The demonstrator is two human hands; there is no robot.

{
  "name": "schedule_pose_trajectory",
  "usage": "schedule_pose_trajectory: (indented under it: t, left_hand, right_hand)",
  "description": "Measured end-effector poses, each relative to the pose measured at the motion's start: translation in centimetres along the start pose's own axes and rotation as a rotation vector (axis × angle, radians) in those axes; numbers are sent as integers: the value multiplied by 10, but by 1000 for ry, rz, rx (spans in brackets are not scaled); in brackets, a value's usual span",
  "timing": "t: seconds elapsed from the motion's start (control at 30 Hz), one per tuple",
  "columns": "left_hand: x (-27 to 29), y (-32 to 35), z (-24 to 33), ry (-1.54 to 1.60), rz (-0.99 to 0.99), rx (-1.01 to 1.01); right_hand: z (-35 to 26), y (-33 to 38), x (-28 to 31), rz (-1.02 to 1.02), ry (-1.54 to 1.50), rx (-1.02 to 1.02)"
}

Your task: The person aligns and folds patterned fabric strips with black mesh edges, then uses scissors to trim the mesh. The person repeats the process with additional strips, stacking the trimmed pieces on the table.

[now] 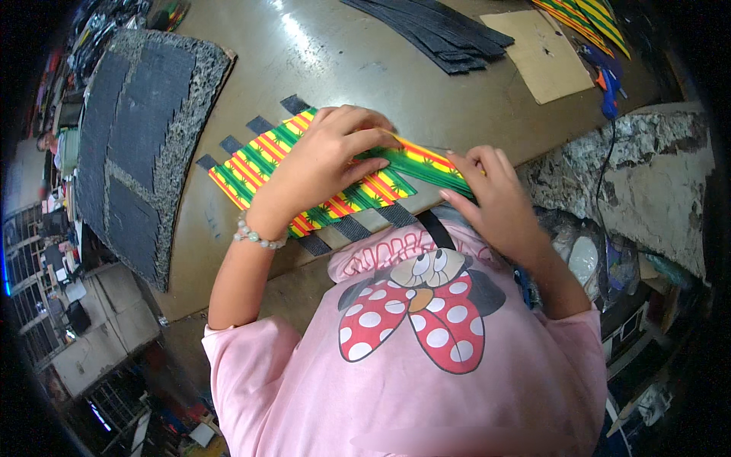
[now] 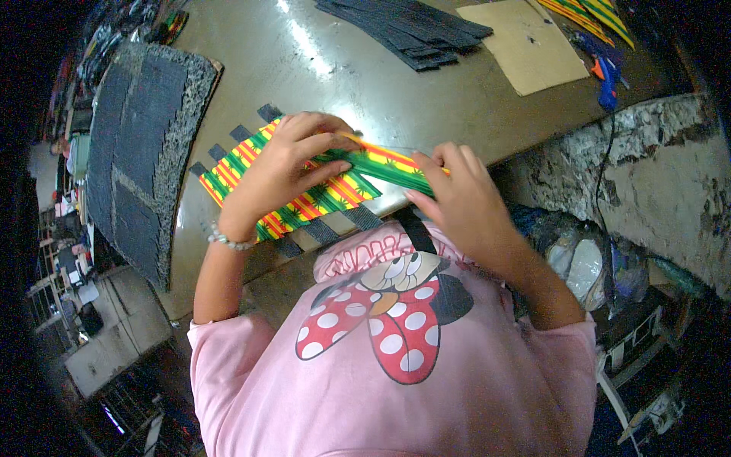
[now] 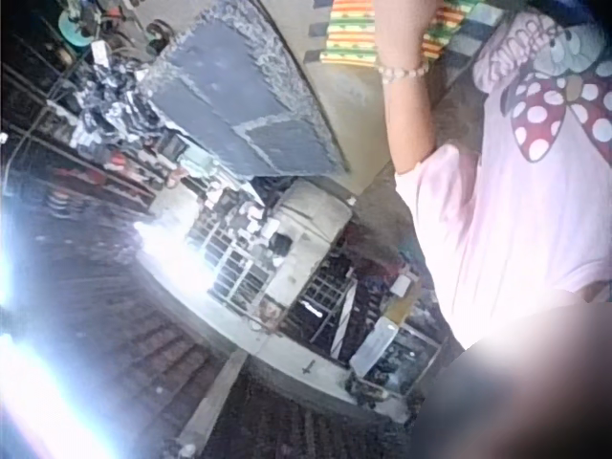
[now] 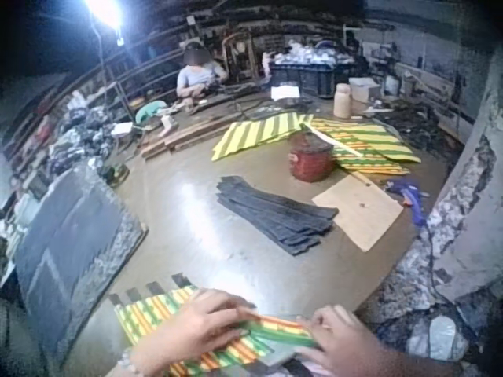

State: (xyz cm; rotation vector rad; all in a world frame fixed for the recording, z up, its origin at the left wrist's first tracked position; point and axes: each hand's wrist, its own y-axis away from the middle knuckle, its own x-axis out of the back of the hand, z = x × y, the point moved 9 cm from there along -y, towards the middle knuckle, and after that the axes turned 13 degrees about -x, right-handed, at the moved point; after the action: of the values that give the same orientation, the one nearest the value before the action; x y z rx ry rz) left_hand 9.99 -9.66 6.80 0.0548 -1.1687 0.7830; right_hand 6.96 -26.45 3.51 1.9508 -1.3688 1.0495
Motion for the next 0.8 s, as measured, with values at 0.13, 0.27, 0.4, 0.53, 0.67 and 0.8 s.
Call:
schedule_pose_trajectory:
  t: [0.13, 0.27, 0.4, 0.53, 0.67, 0.8]
  left_hand:
    - [24, 51, -5, -120, 404, 317]
    - [7, 84, 2, -192, 348, 426]
    - [-12, 83, 2, -433, 124, 377]
    - [-10, 72, 0, -508, 9, 351]
    - [9, 71, -27, -350, -3, 303]
    - [30, 66, -63, -394, -114, 169]
  right_hand:
    - [-1, -3, -19, 175, 123, -40]
    - [-14, -51, -12, 327, 240, 28]
    - [-57, -80, -4, 530, 356, 217]
    - [-86, -60, -51, 28, 134, 314]
    - [-74, -35, -56, 91, 80, 108]
    - [-67, -39, -58, 46, -124, 50]
